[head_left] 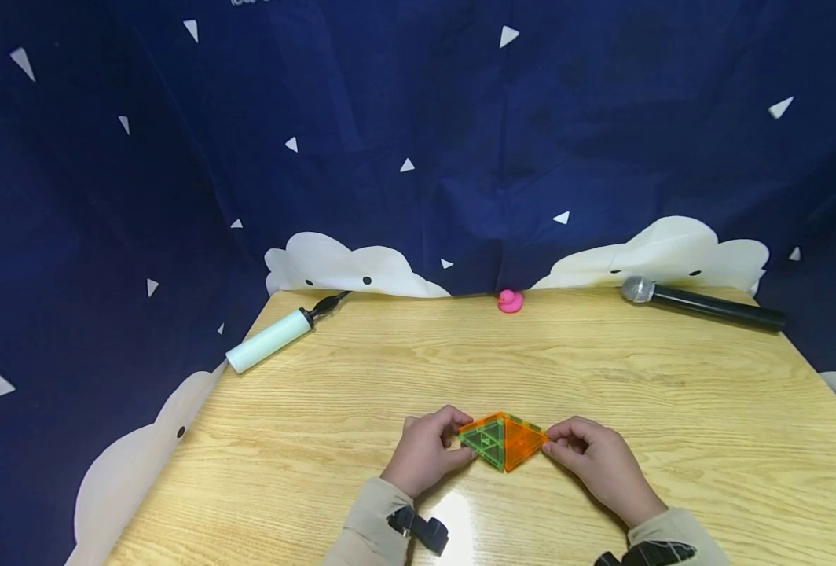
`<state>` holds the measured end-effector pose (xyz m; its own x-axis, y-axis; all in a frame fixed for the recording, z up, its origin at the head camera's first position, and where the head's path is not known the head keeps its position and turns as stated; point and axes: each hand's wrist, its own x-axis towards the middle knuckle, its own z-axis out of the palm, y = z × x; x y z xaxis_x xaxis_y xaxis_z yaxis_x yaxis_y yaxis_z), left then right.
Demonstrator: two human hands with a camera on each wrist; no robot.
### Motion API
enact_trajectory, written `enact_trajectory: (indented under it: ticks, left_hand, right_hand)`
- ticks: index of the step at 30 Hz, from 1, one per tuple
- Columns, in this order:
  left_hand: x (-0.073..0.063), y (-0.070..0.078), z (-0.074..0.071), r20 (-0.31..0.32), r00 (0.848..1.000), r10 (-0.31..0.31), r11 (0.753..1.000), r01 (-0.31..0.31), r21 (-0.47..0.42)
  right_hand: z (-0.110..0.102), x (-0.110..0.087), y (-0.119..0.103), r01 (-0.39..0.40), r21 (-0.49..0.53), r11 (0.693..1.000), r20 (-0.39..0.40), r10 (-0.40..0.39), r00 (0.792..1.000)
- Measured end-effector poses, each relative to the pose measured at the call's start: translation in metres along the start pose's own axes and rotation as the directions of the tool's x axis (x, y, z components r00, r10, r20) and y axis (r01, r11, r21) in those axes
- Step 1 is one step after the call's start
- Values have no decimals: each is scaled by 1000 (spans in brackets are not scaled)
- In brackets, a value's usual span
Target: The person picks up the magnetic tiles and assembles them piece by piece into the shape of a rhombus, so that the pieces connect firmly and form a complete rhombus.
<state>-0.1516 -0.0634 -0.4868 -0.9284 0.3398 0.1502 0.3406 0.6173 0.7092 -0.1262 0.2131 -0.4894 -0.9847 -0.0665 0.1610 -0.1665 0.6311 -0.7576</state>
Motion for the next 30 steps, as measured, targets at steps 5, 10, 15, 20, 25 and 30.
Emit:
enact_trajectory:
  ticks: [5, 10, 15, 20, 25, 30]
  left_hand:
    - [0, 1, 1, 1, 1000, 2, 1000, -2, 11]
    - [0, 1, 1, 31, 999, 9, 1000, -10, 26]
    - [0, 2, 1, 43, 999, 18, 999, -19, 35]
    - [0, 2, 2, 11, 999, 44, 998, -45, 49]
    - [3, 2, 6, -12, 999, 45, 997, -45, 67]
    - [8, 3, 9, -31, 999, 41, 992, -37, 117]
  right_hand:
    - [0, 1, -2, -19, 3, 1000, 0, 19, 1000]
    - [0, 1, -2, -27, -7, 1000, -15, 26, 1000]
    - [0, 0, -1, -29, -13, 999, -32, 29, 999]
    - [0, 1, -2, -41, -21, 999, -32, 40, 999]
    - [-1, 1, -1, -59, 9, 998, -41, 60, 997]
    - [-2, 2, -2, -63, 47, 997, -61, 66, 996]
